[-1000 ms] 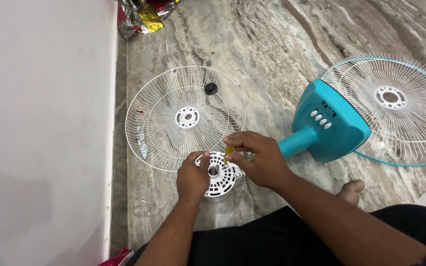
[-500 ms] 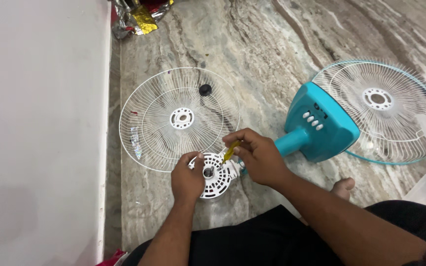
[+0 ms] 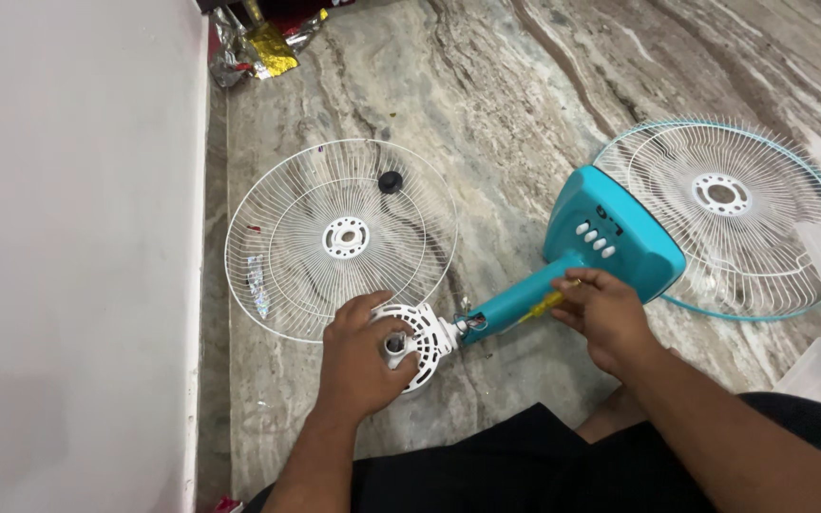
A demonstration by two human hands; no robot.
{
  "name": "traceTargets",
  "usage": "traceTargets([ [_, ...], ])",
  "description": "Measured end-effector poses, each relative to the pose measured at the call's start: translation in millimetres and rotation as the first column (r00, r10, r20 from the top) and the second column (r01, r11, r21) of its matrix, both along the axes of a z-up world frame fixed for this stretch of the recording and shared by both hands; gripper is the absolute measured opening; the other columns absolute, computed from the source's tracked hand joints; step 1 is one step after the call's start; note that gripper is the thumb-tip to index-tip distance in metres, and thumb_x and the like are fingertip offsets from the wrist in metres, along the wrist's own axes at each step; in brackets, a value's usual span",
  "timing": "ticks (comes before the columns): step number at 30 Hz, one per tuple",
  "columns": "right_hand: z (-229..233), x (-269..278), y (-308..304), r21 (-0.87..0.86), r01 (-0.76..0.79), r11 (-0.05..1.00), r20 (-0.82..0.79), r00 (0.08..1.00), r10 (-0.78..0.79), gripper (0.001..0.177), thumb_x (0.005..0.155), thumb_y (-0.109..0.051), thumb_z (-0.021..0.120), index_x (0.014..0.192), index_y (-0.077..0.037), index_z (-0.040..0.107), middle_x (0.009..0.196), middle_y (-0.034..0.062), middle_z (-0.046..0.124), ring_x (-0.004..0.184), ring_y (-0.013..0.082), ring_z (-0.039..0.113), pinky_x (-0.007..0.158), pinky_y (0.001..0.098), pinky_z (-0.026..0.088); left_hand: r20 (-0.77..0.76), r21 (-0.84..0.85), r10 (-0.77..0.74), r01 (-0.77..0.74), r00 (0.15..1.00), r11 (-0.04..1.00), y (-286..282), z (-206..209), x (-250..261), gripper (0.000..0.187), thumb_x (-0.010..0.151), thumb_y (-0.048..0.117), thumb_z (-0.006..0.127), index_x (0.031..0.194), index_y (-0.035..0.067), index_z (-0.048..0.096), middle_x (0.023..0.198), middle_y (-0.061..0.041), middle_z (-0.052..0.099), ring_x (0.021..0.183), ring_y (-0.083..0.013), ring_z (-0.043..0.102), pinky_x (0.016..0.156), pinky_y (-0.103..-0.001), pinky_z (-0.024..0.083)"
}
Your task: The person disassembles a small electric fan by removing the front grille, fan blades, and rear grille. They use a screwdriver to loosen screws on the motor housing and separate the components.
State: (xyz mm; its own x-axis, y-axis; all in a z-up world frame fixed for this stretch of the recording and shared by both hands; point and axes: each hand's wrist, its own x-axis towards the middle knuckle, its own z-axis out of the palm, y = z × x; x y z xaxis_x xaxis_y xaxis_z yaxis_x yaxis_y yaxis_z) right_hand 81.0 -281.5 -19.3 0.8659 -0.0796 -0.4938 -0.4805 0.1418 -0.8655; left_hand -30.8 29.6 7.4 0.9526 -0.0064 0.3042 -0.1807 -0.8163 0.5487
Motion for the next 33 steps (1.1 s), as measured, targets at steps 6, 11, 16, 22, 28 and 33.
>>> traceTargets([
  [6,-21.2,8.0,-3.7,-0.060,0.005,0.998,-0.041,0.999,-0.008,0.031,0.092,-0.010,0.068,0.122,-0.005,0.063,0.105,0.0074,0.071,0.088,0.0208,0.067,0.077,0.0337,0.057,0.041,0.015,0.046,-0.046,0.998,0.999,-10.8,-9.0,6.9,0.020,0.060,0.019,0.082,0.079,0.018,0.076,0.140,-0.008,0.059,0.135,-0.0346,0.047,0.104,-0.052,0.036],
  [11,-29.6,9.0,3.6,-0.128,-0.046,0.991,-0.002,0.999,0.046,0.028,0.092,-0.008,0.068,0.119,-0.004,0.063,0.105,0.0067,0.072,0.087,0.0179,0.069,0.074,0.0332,0.057,0.046,0.020,0.009,-0.010,0.999,1.000,-9.4,-14.7,14.6,0.015,0.061,0.016,0.078,0.076,0.016,0.074,0.144,-0.008,0.059,0.137,-0.0380,0.046,0.106,-0.053,0.040],
  [16,-32.5,9.3,8.6,-0.174,-0.065,0.983,0.025,0.997,0.070,0.025,0.093,-0.009,0.069,0.117,-0.003,0.064,0.103,0.0082,0.072,0.085,0.0185,0.067,0.071,0.0332,0.054,0.059,-0.048,-0.044,0.047,0.997,0.998,-5.9,-16.6,16.0,0.016,0.062,0.014,0.076,0.079,0.013,0.075,0.149,-0.013,0.054,0.140,-0.0463,0.040,0.113,-0.054,0.039],
  [22,-27.8,7.8,11.9,-0.222,-0.080,0.972,-0.002,0.997,0.081,0.024,0.093,-0.009,0.069,0.116,-0.003,0.064,0.102,0.0075,0.073,0.086,0.0173,0.068,0.072,0.0332,0.055,-0.068,-0.031,-0.106,0.105,0.992,0.994,-0.7,-9.5,17.4,0.023,0.062,0.013,0.076,0.085,0.014,0.078,0.155,-0.015,0.047,0.143,-0.0525,0.031,0.109,-0.056,0.037],
  [28,-25.5,5.3,12.1,-0.198,-0.072,0.978,0.024,0.997,0.078,0.025,0.093,-0.009,0.069,0.117,-0.003,0.064,0.103,0.0079,0.074,0.087,0.0178,0.068,0.073,0.0325,0.054,-0.073,0.017,-0.134,0.136,0.988,0.991,-8.5,-4.9,14.7,0.019,0.064,0.015,0.074,0.082,0.013,0.070,0.147,-0.012,0.055,0.139,-0.0497,0.040,0.099,-0.053,0.048],
  [33,-26.6,6.5,12.0,-0.180,-0.069,0.981,0.053,0.995,0.080,0.026,0.092,-0.007,0.068,0.117,-0.002,0.064,0.104,0.0072,0.074,0.089,0.0156,0.069,0.073,0.0319,0.055,-0.053,0.029,-0.124,0.125,0.991,0.992,-10.7,-2.9,13.6,0.017,0.064,0.012,0.071,0.078,0.010,0.064,0.137,-0.013,0.060,0.132,-0.0412,0.051,0.083,-0.053,0.053],
])
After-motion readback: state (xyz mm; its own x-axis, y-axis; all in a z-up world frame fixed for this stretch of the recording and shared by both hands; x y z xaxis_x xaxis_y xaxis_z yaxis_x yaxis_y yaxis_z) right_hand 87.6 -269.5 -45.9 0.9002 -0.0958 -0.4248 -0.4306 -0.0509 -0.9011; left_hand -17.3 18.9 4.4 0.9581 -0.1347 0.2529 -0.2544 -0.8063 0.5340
